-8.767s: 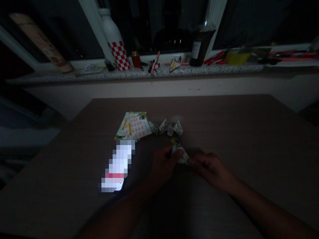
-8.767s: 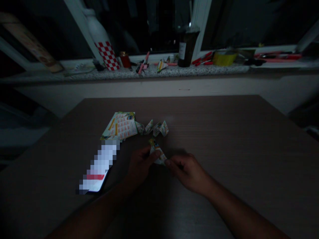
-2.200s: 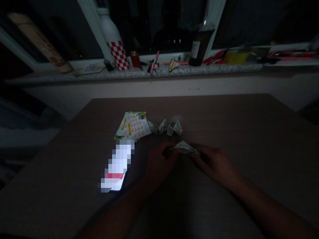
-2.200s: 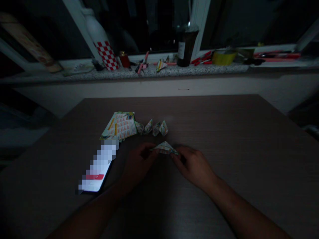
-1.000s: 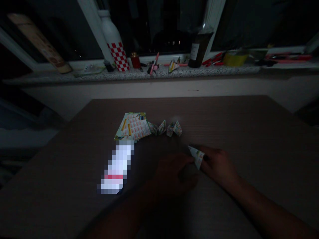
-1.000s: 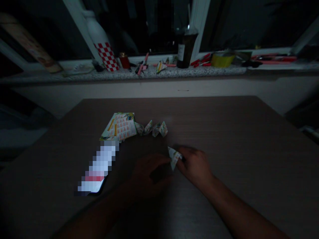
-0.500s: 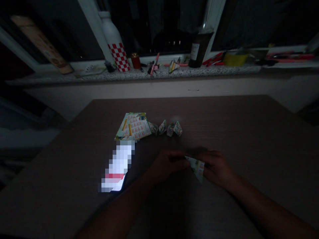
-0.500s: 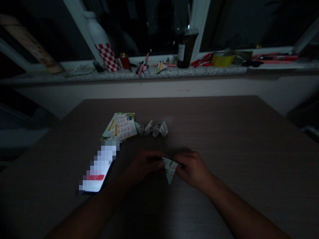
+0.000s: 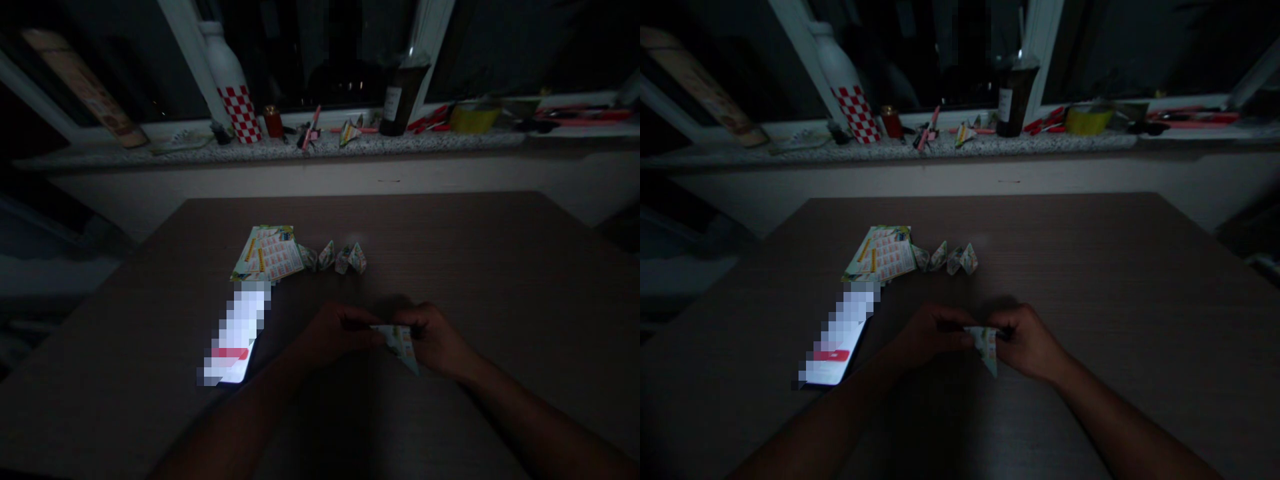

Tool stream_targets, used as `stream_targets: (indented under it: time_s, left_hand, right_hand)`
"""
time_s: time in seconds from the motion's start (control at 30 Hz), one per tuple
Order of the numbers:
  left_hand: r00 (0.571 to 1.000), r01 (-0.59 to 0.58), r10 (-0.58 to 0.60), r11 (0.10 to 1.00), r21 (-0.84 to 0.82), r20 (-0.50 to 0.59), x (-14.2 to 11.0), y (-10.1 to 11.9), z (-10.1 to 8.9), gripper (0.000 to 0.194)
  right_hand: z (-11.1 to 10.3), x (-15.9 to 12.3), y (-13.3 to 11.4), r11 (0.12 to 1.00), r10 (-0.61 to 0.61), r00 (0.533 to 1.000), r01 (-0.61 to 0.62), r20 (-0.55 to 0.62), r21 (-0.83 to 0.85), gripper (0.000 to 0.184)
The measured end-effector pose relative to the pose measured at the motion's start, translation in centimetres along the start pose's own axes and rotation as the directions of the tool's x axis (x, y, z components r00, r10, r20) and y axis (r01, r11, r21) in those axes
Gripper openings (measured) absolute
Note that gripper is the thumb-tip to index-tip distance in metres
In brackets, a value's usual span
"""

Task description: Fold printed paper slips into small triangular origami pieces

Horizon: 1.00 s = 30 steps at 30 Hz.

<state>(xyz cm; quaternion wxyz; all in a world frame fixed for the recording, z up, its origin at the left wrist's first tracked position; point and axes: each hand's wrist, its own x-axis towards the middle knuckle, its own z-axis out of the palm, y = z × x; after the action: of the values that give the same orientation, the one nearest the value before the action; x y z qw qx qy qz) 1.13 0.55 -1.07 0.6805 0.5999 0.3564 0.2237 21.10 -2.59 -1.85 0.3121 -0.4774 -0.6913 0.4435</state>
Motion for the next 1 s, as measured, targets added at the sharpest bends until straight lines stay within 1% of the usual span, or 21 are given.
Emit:
stream_targets:
  time_s: [0.23, 0.33, 0.47, 0.6, 0.67, 0.77, 0.87, 0.93, 1.0]
  left_hand:
    - [1.000, -0.007, 0.007, 1.000, 0.004, 0.007, 0.0, -0.2, 0.2, 0.019]
    - [1.000, 0.000, 0.000, 1.000, 0.022, 0.019, -0.1, -0.1, 0.3, 0.018]
    - [0.999, 0.018, -0.019, 1.000, 0.021, 0.028, -0.1, -0.2, 0.2, 0.018]
    - [0.999, 0.042, -0.042, 0.999, -0.002, 0.033, 0.0, -0.4, 0.2, 0.022]
    - [0.998, 0.047, -0.047, 0.999, -0.008, 0.035, 0.1, -0.4, 0.1, 0.026]
    - [0.997, 0.070, -0.069, 0.997, -0.031, 0.028, 0.1, -0.3, 0.0, 0.033]
    - [0.997, 0.071, -0.072, 0.992, -0.105, -0.009, 0.3, -0.5, -0.2, 0.034]
    - [0.997, 0.032, -0.045, 0.981, -0.193, -0.065, 0.5, -0.7, -0.2, 0.033]
    - [0.987, -0.034, -0.015, 0.953, -0.302, -0.158, 0.9, -1.0, 0.0, 0.033]
  right_hand:
    - [0.1, -0.1, -0.2, 0.980, 0.125, 0.991, -0.131, 0.052, 0.147, 0.039]
    - [0.3, 0.0, -0.3, 0.958, 0.160, 0.984, -0.173, 0.074, 0.229, 0.034]
    - [0.3, 0.1, -0.6, 0.933, 0.214, 0.974, -0.226, 0.074, 0.281, 0.031]
    - [0.2, 0.2, -0.8, 0.895, 0.208, 0.970, -0.241, 0.128, 0.375, 0.031]
    - [0.0, 0.2, -0.7, 0.886, 0.205, 0.968, -0.246, 0.143, 0.394, 0.029]
    - [-0.2, 0.2, -0.2, 0.882, 0.194, 0.971, -0.236, 0.143, 0.408, 0.025]
    - [-0.6, 0.2, 0.2, 0.851, 0.126, 0.983, -0.175, 0.131, 0.495, 0.027]
    - [-0.8, 0.3, 0.5, 0.799, 0.083, 0.993, -0.119, 0.088, 0.590, 0.032]
    - [-0.8, 0.4, 0.7, 0.747, 0.063, 0.998, -0.049, 0.002, 0.663, 0.034]
